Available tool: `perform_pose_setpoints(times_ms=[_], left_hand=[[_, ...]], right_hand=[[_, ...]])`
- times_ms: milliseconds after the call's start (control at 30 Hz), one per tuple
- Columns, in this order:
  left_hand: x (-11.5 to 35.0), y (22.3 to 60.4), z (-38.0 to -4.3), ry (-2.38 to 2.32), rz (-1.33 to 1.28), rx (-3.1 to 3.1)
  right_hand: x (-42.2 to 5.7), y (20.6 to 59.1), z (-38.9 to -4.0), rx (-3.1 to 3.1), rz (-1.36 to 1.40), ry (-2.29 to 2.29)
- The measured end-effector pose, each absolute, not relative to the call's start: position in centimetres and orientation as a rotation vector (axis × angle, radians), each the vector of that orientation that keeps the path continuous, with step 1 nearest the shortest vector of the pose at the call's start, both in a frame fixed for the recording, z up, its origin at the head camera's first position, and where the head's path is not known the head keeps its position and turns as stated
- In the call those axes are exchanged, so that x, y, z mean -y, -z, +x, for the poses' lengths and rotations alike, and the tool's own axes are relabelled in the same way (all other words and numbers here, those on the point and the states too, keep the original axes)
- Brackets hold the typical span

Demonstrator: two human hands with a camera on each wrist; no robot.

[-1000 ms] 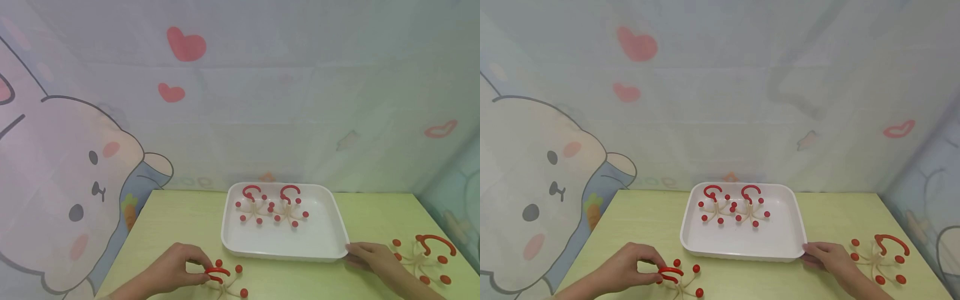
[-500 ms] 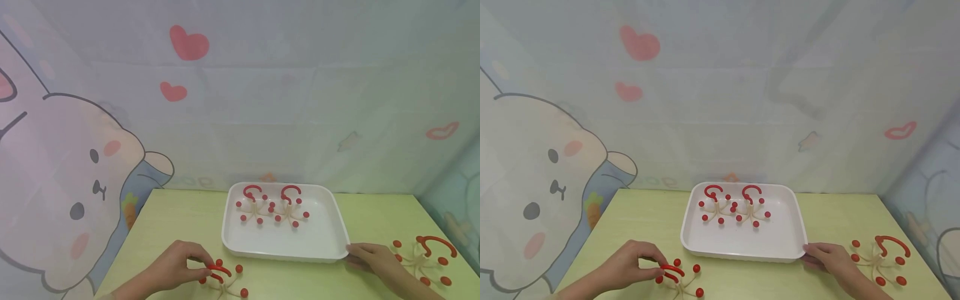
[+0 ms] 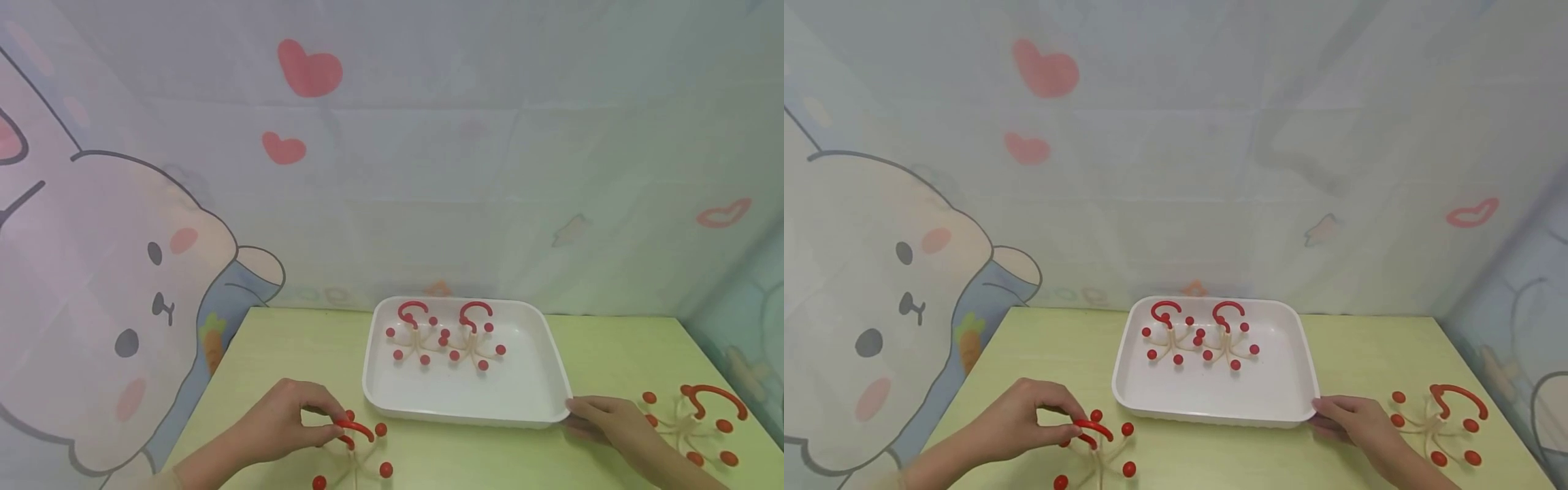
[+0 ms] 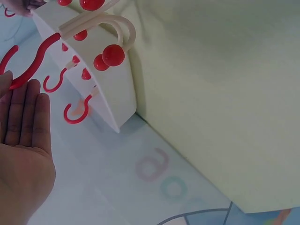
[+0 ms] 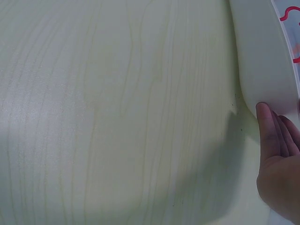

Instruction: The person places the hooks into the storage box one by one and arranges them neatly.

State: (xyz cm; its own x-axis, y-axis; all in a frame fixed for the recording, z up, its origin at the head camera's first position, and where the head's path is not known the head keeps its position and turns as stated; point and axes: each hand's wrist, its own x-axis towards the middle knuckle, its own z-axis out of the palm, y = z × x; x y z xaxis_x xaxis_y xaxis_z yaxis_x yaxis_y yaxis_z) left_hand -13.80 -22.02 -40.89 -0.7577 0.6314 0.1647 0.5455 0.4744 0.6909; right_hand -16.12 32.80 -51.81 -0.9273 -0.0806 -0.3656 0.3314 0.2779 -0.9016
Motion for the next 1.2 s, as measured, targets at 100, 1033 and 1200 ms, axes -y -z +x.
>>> perform_pose_setpoints(times_ms=[100,1033,1200], left_hand=[[22.1,39.9,-13.9,-1.155,1.046,-2.616],[16.0,33.4,-19.6,-1.065,1.005,-2.77],[14.7,33.8,-20.7,-1.068,0.993,-2.746]], right_hand=[[-32.9,51.8,-16.1,-2.199,0.214,1.694],[-32.9,52.0,-15.9,-2.204,0.169,1.722],[-32.9,52.2,-16.1,-2.207,0.197,1.719]])
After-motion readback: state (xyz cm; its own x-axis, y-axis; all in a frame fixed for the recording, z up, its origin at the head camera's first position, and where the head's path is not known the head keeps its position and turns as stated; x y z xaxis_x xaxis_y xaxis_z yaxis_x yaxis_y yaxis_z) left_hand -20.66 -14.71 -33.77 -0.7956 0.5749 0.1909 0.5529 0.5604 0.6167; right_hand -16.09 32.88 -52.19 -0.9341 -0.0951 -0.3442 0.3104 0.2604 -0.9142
